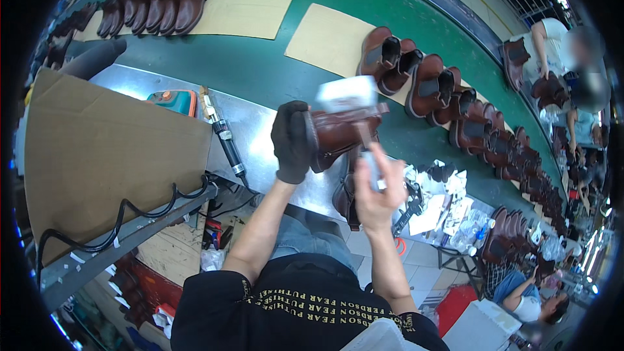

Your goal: Cleaning and inspecting finished leather boots on a factory assembly line.

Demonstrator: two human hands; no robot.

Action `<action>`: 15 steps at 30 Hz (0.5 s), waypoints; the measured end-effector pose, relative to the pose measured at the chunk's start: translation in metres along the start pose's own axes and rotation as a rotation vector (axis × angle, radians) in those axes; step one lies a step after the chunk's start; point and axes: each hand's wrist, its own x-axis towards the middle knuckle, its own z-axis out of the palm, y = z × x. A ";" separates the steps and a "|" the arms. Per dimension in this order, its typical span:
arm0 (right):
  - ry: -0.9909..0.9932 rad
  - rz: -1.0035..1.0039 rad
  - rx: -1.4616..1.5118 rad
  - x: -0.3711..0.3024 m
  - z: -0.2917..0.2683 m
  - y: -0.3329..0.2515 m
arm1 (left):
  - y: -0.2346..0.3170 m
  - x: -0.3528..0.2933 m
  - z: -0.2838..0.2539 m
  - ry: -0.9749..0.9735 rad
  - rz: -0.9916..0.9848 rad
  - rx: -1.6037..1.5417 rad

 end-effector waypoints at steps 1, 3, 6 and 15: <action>0.063 0.068 -0.065 -0.003 -0.019 0.005 | -0.001 0.001 -0.005 -0.039 -0.043 0.005; 0.344 0.312 0.003 -0.022 -0.054 0.039 | -0.019 0.002 -0.020 -0.070 -0.066 -0.036; 0.514 0.453 -0.353 -0.053 -0.128 0.093 | -0.053 0.000 -0.048 0.009 -0.288 -0.260; 0.315 0.676 -0.754 -0.135 -0.164 0.206 | -0.072 0.001 -0.088 0.077 -0.790 -0.834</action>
